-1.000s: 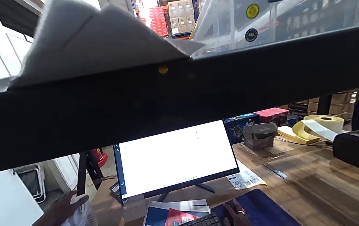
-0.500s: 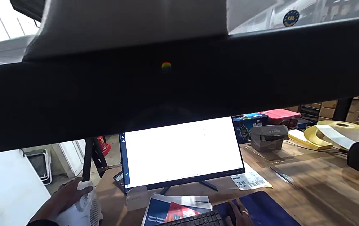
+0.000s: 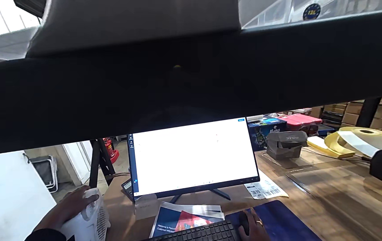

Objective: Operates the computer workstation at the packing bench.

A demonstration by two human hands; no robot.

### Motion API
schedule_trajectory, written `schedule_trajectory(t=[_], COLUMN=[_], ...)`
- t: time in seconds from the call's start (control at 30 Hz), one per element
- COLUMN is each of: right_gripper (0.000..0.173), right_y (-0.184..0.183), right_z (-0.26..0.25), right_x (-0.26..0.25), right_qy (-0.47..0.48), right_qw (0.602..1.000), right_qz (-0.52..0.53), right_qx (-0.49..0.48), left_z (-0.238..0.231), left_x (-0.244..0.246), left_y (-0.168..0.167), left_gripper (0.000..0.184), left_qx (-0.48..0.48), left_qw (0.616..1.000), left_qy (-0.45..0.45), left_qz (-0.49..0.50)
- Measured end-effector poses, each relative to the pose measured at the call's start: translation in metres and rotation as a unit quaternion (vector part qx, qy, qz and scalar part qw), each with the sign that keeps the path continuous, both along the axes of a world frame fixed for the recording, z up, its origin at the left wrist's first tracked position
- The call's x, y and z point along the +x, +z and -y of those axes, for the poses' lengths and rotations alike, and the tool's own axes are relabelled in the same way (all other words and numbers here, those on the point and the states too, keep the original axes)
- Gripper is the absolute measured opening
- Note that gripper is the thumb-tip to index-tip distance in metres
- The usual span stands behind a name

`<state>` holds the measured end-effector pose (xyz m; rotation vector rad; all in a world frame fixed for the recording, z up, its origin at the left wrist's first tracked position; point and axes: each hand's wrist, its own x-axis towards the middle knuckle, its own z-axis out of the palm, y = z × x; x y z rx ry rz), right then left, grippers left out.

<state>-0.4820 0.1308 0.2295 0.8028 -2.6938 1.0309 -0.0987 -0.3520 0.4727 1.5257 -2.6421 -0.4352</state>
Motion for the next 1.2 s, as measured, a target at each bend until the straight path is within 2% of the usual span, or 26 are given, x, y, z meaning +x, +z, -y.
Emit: schedule_trajectory(t=[0.27, 0.37, 0.53, 0.7, 1.2], right_gripper=[0.067, 0.067, 0.058, 0.050, 0.047], right_y=[0.010, 0.004, 0.003, -0.001, -0.006], right_z=[-0.001, 0.001, 0.000, -0.001, 0.001], right_x=[0.006, 0.004, 0.003, 0.003, 0.001], right_qy=[-0.010, -0.006, 0.008, 0.013, -0.001], right_qw=[1.000, 1.000, 1.000, 1.000, 0.999], right_qz=[0.020, -0.002, 0.006, -0.014, -0.032], right_qx=[0.000, 0.002, 0.016, 0.000, -0.007], left_z=[0.014, 0.016, 0.011, 0.007, -0.005], left_x=[-0.003, 0.000, -0.001, -0.002, -0.005], left_y=[-0.002, -0.003, -0.002, 0.000, 0.007], left_gripper=[0.062, 0.062, 0.065, 0.059, 0.055], left_qx=[0.011, 0.009, 0.015, 0.018, 0.026], left_qw=[1.000, 1.000, 1.000, 1.000, 1.000], left_qy=[-0.015, -0.018, -0.009, -0.009, -0.001], left_qz=[0.020, 0.016, 0.011, 0.010, 0.014])
